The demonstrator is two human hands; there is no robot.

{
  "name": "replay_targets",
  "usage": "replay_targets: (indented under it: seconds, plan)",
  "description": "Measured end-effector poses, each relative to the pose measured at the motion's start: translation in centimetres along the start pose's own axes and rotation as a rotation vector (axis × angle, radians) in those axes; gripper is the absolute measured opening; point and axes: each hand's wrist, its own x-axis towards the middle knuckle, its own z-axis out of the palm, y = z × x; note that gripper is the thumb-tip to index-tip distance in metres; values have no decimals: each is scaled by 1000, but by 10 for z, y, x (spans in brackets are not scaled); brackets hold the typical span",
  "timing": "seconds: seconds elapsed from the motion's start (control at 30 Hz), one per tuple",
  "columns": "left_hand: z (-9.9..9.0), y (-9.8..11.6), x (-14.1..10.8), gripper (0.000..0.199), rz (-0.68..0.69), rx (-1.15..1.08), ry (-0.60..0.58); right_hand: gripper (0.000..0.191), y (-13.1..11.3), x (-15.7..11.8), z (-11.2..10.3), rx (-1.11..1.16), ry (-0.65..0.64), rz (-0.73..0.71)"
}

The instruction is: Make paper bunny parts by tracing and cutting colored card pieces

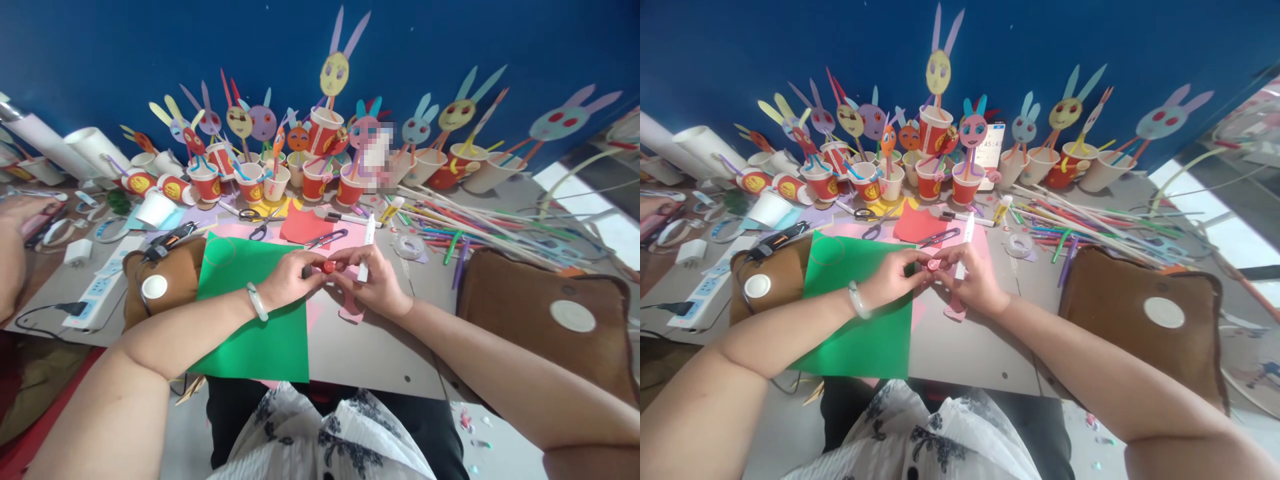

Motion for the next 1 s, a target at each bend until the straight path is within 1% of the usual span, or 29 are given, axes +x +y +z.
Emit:
replay_targets:
  seconds: [0.17, 0.23, 0.47, 0.63, 0.73, 0.87, 1.0]
  plan:
    - [0, 1, 0, 23, -51, -175, -34, 34, 6, -1, 2, 23, 42, -148]
    - [1, 0, 0, 25, -73, -247, -46, 33, 7, -1, 2, 22, 54, -186]
    - [2, 0, 1, 32, -180, -513, -91, 34, 5, -3, 2, -37, 35, -262]
    - [4, 4, 3, 33, -342, -727, -52, 40, 10, -5, 4, -29, 73, -269]
    - [5, 5, 3, 33, -415, -830, -82, 43, 12, -5, 5, -22, 88, -283]
    - [5, 6, 2, 36, -476, -888, -141, 45, 9, -5, 4, -38, 98, -289]
    - [3, 9, 1, 40, -438, -833, -167, 41, 7, -6, 4, -51, 109, -279]
